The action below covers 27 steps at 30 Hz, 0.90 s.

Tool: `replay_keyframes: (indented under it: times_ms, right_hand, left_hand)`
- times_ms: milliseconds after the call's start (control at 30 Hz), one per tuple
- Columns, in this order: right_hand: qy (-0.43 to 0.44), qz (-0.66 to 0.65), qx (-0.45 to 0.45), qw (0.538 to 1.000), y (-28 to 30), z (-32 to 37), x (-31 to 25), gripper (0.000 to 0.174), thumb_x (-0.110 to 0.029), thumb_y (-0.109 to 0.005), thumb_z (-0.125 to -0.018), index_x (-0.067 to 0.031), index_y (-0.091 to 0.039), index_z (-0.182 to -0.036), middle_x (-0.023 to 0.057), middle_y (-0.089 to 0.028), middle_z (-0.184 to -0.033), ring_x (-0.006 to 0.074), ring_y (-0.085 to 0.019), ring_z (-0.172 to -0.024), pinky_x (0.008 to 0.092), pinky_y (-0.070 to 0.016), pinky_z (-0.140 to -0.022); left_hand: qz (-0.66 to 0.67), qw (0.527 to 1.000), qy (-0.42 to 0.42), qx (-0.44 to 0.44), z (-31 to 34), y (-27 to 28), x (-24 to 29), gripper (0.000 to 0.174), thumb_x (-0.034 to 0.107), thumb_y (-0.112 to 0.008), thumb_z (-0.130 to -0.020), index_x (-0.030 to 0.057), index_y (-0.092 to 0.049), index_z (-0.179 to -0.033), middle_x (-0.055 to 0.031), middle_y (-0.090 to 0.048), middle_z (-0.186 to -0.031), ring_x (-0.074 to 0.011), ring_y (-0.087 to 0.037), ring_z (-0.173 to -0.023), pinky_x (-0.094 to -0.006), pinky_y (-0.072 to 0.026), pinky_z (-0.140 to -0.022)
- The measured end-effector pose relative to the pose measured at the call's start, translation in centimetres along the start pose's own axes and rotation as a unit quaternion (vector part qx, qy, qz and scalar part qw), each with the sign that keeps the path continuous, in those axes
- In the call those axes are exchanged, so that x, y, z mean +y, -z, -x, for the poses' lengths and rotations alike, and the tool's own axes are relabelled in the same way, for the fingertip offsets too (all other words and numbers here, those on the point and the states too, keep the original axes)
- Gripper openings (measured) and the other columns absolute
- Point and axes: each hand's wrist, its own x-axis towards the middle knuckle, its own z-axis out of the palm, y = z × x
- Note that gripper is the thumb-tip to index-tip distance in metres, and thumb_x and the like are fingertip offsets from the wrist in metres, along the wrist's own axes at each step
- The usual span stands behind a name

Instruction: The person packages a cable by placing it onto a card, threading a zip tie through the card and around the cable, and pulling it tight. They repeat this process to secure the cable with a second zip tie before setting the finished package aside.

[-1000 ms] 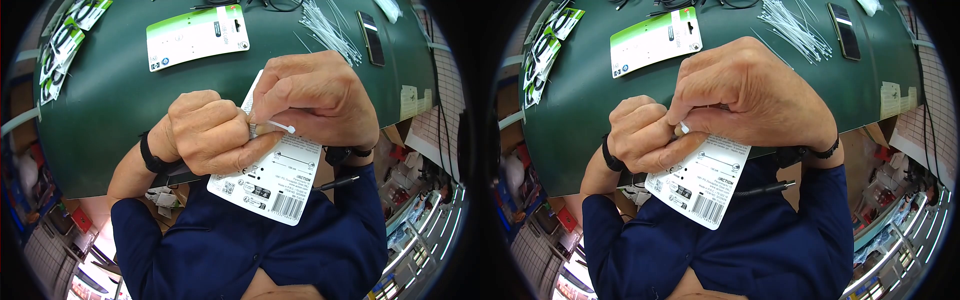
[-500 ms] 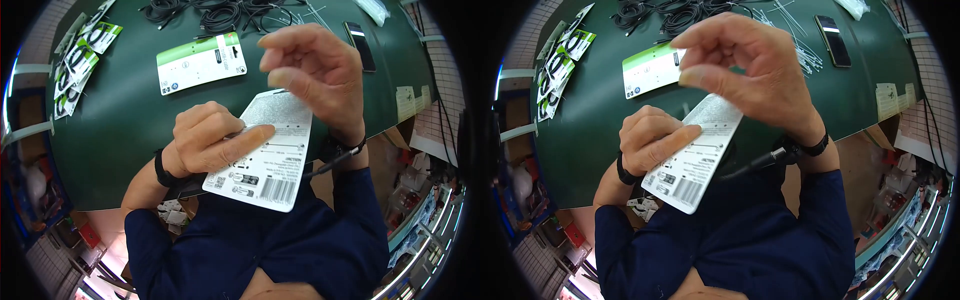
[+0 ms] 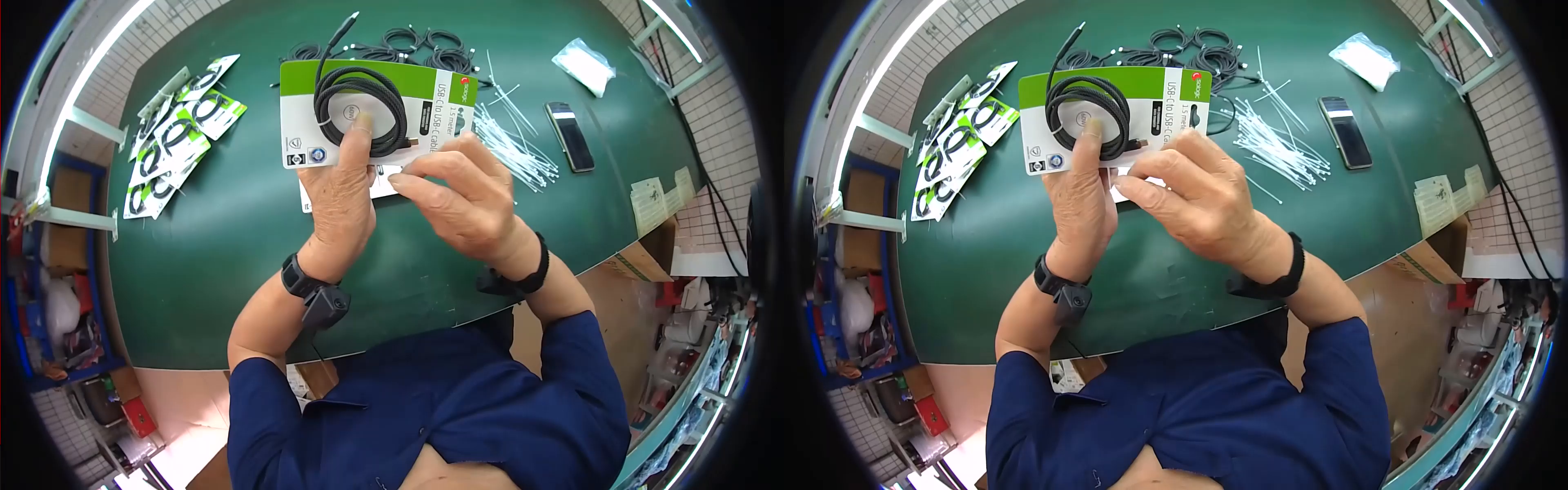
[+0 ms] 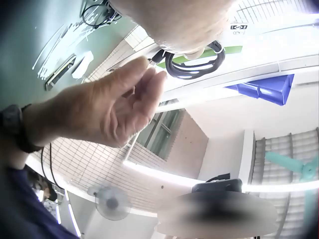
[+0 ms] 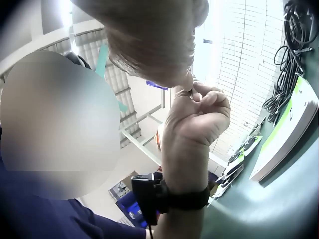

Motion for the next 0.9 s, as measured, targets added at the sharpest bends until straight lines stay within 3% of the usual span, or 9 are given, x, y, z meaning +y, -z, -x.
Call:
replay_keyframes:
  times_ms: [100, 467, 600, 700, 900]
  right_hand:
    - [0.019, 0.061, 0.003, 0.998, -0.8, -0.2, 0.2, 0.033, 0.001, -0.083, -0.067, -0.0082, -0.078, -0.098, 0.0035, -0.069, -0.093, 0.0214, -0.06, -0.074, 0.0317, -0.0483, -0.061]
    - [0.014, 0.106, 0.028, 0.994, -2.1, 1.3, 1.0, 0.032, -0.005, -0.087, -0.064, -0.0116, -0.079, -0.094, -0.0003, -0.068, -0.093, 0.0196, -0.062, -0.075, 0.0318, -0.0478, -0.061]
    - [0.038, 0.064, 0.034, 0.997, -2.1, 1.7, 0.3, 0.032, -0.003, -0.087, -0.065, -0.0117, -0.077, -0.094, -0.0006, -0.068, -0.094, 0.0194, -0.063, -0.077, 0.0322, -0.0495, -0.061]
    - [0.038, 0.005, 0.017, 0.999, -2.8, 2.3, 0.0, 0.034, -0.001, -0.086, -0.066, -0.0122, -0.076, -0.097, 0.0006, -0.068, -0.097, 0.0198, -0.064, -0.078, 0.0322, -0.0513, -0.062]
    - [0.024, 0.02, 0.02, 0.999, -2.7, 2.1, 0.9, 0.036, 0.001, -0.085, -0.067, -0.0122, -0.075, -0.099, 0.0024, -0.069, -0.099, 0.02, -0.063, -0.075, 0.0317, -0.0522, -0.062]
  left_hand:
    - [0.047, 0.998, 0.029, -0.009, 0.1, -0.5, -0.6, 0.045, 0.005, -0.072, -0.096, 0.0021, -0.053, -0.137, -0.0044, -0.065, -0.118, -0.0129, -0.066, -0.098, -0.0287, -0.0564, -0.085]
    - [0.052, 0.999, 0.01, -0.012, 0.3, -0.4, -2.3, 0.039, 0.006, -0.069, -0.1, 0.0043, -0.053, -0.136, -0.0044, -0.064, -0.118, -0.0089, -0.066, -0.094, -0.0227, -0.053, -0.058]
    - [0.044, 0.993, 0.113, -0.012, -0.2, 0.3, -1.2, 0.038, 0.006, -0.069, -0.1, 0.0043, -0.053, -0.134, -0.0052, -0.066, -0.116, -0.0107, -0.067, -0.094, -0.0246, -0.0549, -0.062]
    - [0.036, 0.993, 0.11, -0.016, -0.2, 0.1, -0.8, 0.037, 0.006, -0.07, -0.1, 0.0043, -0.054, -0.133, -0.0053, -0.066, -0.114, -0.0111, -0.067, -0.093, -0.0256, -0.055, -0.062]
    - [0.082, 0.991, 0.102, -0.005, 0.4, -0.1, -2.0, 0.039, 0.006, -0.072, -0.099, 0.004, -0.054, -0.134, -0.0052, -0.066, -0.116, -0.0119, -0.067, -0.095, -0.027, -0.057, -0.068]
